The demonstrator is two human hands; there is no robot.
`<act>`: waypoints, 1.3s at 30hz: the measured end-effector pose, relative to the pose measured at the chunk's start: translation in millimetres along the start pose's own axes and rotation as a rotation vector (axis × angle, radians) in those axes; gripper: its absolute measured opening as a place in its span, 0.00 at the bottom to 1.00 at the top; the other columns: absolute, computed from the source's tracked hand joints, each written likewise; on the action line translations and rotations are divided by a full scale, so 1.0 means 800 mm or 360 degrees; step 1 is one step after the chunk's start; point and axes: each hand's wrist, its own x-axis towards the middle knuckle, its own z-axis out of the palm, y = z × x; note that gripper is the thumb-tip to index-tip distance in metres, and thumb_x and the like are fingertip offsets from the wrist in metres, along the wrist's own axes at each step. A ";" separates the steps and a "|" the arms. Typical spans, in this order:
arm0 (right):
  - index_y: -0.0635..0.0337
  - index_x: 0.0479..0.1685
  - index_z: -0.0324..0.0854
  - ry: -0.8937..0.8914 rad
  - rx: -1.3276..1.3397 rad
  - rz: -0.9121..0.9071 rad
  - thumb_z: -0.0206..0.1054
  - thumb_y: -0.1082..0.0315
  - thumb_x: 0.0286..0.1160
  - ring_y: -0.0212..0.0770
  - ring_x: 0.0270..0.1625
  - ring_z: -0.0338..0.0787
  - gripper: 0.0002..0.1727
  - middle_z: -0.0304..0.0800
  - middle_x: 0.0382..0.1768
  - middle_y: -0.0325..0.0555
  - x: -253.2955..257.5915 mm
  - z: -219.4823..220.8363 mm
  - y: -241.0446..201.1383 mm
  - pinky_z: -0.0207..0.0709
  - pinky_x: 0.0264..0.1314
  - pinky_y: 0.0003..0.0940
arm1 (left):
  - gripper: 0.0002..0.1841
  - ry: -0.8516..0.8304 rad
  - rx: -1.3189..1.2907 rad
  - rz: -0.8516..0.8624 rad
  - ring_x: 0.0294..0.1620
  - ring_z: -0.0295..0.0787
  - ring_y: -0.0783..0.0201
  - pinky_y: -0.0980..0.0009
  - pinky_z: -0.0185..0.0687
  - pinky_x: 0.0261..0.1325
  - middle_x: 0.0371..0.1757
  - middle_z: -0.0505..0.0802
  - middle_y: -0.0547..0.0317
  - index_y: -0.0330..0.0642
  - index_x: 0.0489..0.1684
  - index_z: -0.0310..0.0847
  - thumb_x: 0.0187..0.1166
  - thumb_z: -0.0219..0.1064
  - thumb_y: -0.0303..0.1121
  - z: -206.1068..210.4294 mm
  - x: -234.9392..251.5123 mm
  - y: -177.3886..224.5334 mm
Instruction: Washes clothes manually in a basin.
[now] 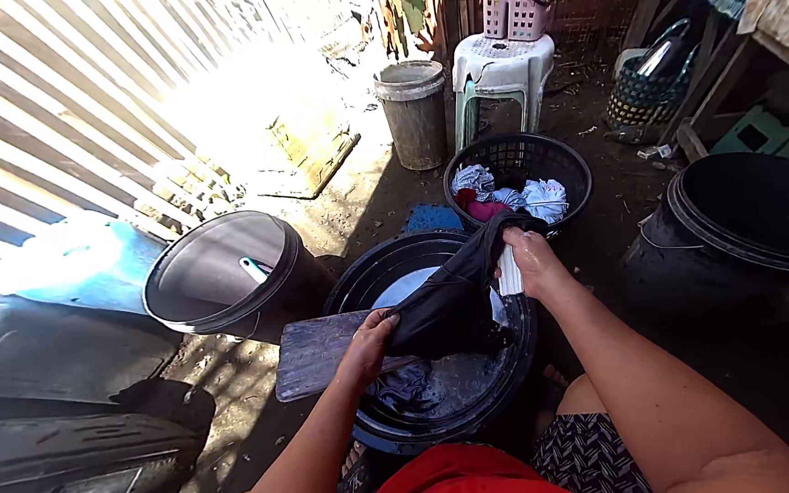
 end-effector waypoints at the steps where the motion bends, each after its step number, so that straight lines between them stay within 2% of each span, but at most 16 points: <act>1: 0.59 0.42 0.77 0.0006 -0.0027 -0.0018 0.51 0.61 0.93 0.34 0.19 0.78 0.15 0.79 0.27 0.42 0.000 0.001 -0.002 0.77 0.22 0.29 | 0.06 0.0011 0.0015 0.0008 0.36 0.89 0.67 0.67 0.86 0.43 0.36 0.91 0.57 0.41 0.52 0.80 0.88 0.59 0.29 0.001 -0.001 0.003; 5: 0.58 0.41 0.77 0.0034 -0.0095 -0.0064 0.52 0.60 0.92 0.32 0.19 0.77 0.14 0.78 0.26 0.41 0.000 0.001 -0.009 0.75 0.21 0.27 | 0.05 -0.0031 0.0148 0.0035 0.34 0.87 0.68 0.70 0.85 0.40 0.36 0.91 0.58 0.42 0.50 0.81 0.86 0.61 0.28 0.001 -0.013 0.037; 12: 0.56 0.42 0.78 0.0056 0.0325 -0.0206 0.49 0.61 0.93 0.33 0.18 0.80 0.15 0.83 0.26 0.41 0.008 0.005 -0.021 0.78 0.19 0.28 | 0.15 -0.0138 0.0142 0.0094 0.39 0.90 0.65 0.68 0.89 0.45 0.44 0.91 0.54 0.42 0.63 0.78 0.83 0.57 0.20 -0.011 -0.035 0.113; 16: 0.58 0.45 0.78 0.0085 0.0513 -0.0226 0.48 0.60 0.93 0.35 0.20 0.82 0.16 0.85 0.28 0.44 0.016 0.015 -0.018 0.80 0.20 0.31 | 0.20 -0.0225 0.0153 0.0143 0.42 0.91 0.65 0.67 0.90 0.48 0.46 0.91 0.55 0.45 0.68 0.75 0.78 0.59 0.20 -0.026 -0.026 0.109; 20: 0.57 0.47 0.77 0.0035 0.0557 -0.0227 0.45 0.59 0.95 0.35 0.20 0.82 0.17 0.84 0.29 0.42 0.014 0.029 -0.015 0.80 0.21 0.31 | 0.29 -0.0450 0.0641 0.0000 0.50 0.90 0.61 0.62 0.87 0.55 0.55 0.90 0.51 0.44 0.78 0.69 0.74 0.68 0.19 -0.031 -0.017 0.074; 22: 0.58 0.46 0.77 0.0042 0.0580 -0.0232 0.45 0.60 0.95 0.35 0.19 0.82 0.17 0.84 0.28 0.43 0.014 0.034 -0.013 0.80 0.20 0.30 | 0.27 -0.0584 0.0867 -0.0076 0.52 0.91 0.62 0.61 0.88 0.59 0.55 0.92 0.51 0.42 0.74 0.73 0.73 0.70 0.19 -0.030 -0.008 0.049; 24: 0.58 0.45 0.77 0.0069 0.0630 -0.0254 0.45 0.61 0.95 0.35 0.19 0.82 0.17 0.84 0.28 0.43 0.016 0.035 -0.013 0.79 0.19 0.30 | 0.19 -0.0658 0.1195 -0.0176 0.51 0.91 0.61 0.57 0.86 0.60 0.50 0.93 0.51 0.40 0.65 0.80 0.75 0.72 0.22 -0.032 0.003 0.021; 27: 0.57 0.44 0.76 0.0141 0.0736 -0.0334 0.44 0.60 0.95 0.35 0.20 0.82 0.17 0.84 0.28 0.42 0.020 0.029 -0.019 0.79 0.20 0.30 | 0.11 -0.0638 0.1608 -0.0327 0.53 0.88 0.52 0.46 0.79 0.62 0.49 0.92 0.45 0.38 0.55 0.86 0.79 0.70 0.30 -0.049 0.020 -0.026; 30: 0.57 0.44 0.76 0.0155 0.0828 -0.0472 0.43 0.60 0.95 0.36 0.20 0.82 0.17 0.85 0.28 0.43 0.026 0.019 -0.022 0.80 0.20 0.31 | 0.12 -0.0438 0.1584 -0.0390 0.56 0.89 0.49 0.43 0.78 0.65 0.51 0.93 0.43 0.39 0.54 0.88 0.80 0.70 0.36 -0.071 0.024 -0.054; 32: 0.56 0.45 0.75 0.0154 0.0836 -0.0505 0.42 0.60 0.96 0.36 0.22 0.83 0.18 0.85 0.30 0.43 0.028 0.013 -0.022 0.80 0.22 0.32 | 0.13 -0.0344 0.1432 -0.0401 0.54 0.89 0.52 0.46 0.79 0.63 0.49 0.93 0.45 0.40 0.52 0.89 0.84 0.69 0.40 -0.083 0.023 -0.057; 33: 0.56 0.45 0.76 0.0163 0.0825 -0.0511 0.42 0.60 0.96 0.37 0.22 0.83 0.18 0.85 0.30 0.43 0.029 0.011 -0.021 0.80 0.22 0.32 | 0.14 -0.0318 0.1360 -0.0372 0.51 0.90 0.54 0.49 0.81 0.60 0.46 0.93 0.47 0.39 0.51 0.88 0.85 0.66 0.42 -0.088 0.021 -0.055; 36: 0.56 0.45 0.76 0.0156 0.0784 -0.0492 0.42 0.60 0.95 0.37 0.23 0.84 0.17 0.85 0.30 0.43 0.032 0.007 -0.020 0.81 0.23 0.33 | 0.20 -0.0344 0.1435 -0.0150 0.55 0.90 0.51 0.44 0.78 0.66 0.48 0.93 0.44 0.37 0.51 0.89 0.90 0.59 0.46 -0.091 0.016 -0.032; 38: 0.56 0.46 0.76 0.0154 0.0762 -0.0476 0.43 0.60 0.95 0.36 0.23 0.83 0.17 0.85 0.30 0.43 0.032 0.006 -0.017 0.81 0.23 0.32 | 0.17 -0.0335 0.1530 0.0095 0.61 0.86 0.48 0.42 0.73 0.70 0.54 0.92 0.42 0.33 0.51 0.88 0.91 0.59 0.40 -0.081 0.008 -0.016; 39: 0.56 0.46 0.76 0.0159 0.0737 -0.0470 0.43 0.60 0.95 0.36 0.23 0.84 0.17 0.85 0.30 0.43 0.032 0.006 -0.016 0.82 0.23 0.32 | 0.16 -0.0282 0.1484 0.0211 0.66 0.85 0.48 0.43 0.71 0.74 0.59 0.91 0.42 0.34 0.55 0.89 0.90 0.59 0.36 -0.076 0.006 -0.015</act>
